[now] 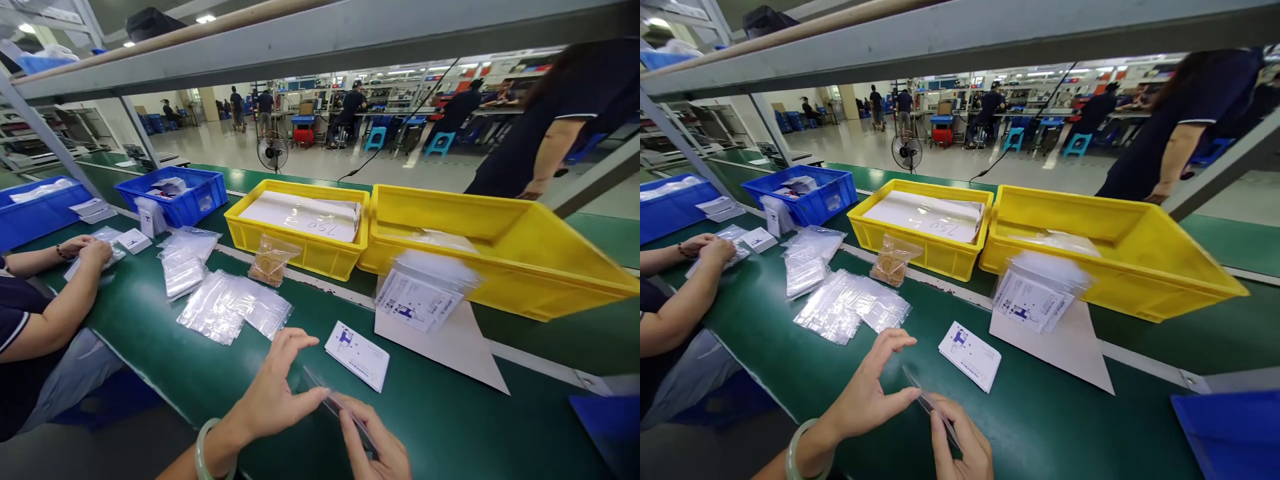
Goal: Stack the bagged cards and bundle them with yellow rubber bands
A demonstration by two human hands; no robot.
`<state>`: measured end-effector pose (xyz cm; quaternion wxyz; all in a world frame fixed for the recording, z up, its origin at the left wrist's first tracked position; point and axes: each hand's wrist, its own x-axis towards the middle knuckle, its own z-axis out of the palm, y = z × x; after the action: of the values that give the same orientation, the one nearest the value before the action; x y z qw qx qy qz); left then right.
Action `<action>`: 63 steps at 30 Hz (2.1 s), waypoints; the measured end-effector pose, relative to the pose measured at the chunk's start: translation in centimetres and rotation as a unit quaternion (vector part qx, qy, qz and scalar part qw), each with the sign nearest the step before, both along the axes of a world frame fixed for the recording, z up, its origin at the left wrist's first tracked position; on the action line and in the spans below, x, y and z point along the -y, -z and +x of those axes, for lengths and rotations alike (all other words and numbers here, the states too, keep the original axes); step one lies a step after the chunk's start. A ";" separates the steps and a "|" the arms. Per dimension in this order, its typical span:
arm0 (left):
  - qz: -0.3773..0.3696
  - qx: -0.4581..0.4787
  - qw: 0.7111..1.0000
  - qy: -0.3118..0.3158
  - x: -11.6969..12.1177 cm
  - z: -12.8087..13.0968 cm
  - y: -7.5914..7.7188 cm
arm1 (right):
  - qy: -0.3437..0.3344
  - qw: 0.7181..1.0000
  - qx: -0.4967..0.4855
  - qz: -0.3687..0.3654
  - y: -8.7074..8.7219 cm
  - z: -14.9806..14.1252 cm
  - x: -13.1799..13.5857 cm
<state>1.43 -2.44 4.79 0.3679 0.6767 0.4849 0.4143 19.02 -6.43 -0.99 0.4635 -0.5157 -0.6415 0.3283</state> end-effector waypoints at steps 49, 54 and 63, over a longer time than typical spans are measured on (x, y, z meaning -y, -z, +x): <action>0.040 -0.565 0.815 -0.127 -7.8 -20.4 8.6 | 0.214 0.948 0.232 0.047 -2.3 14.6 -18.2; 0.008 -0.573 0.804 -0.160 -7.3 -18.9 8.1 | 0.136 0.939 0.287 -0.130 5.5 10.4 -11.3; 0.093 -0.510 0.770 -0.371 -3.4 -19.7 0.5 | 0.110 0.932 0.294 -0.181 9.4 9.1 -9.9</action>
<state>-18.25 0.93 4.33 -0.1811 0.5869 0.7737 0.1557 28.16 3.43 -10.35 0.1859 -0.7314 -0.6184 0.2192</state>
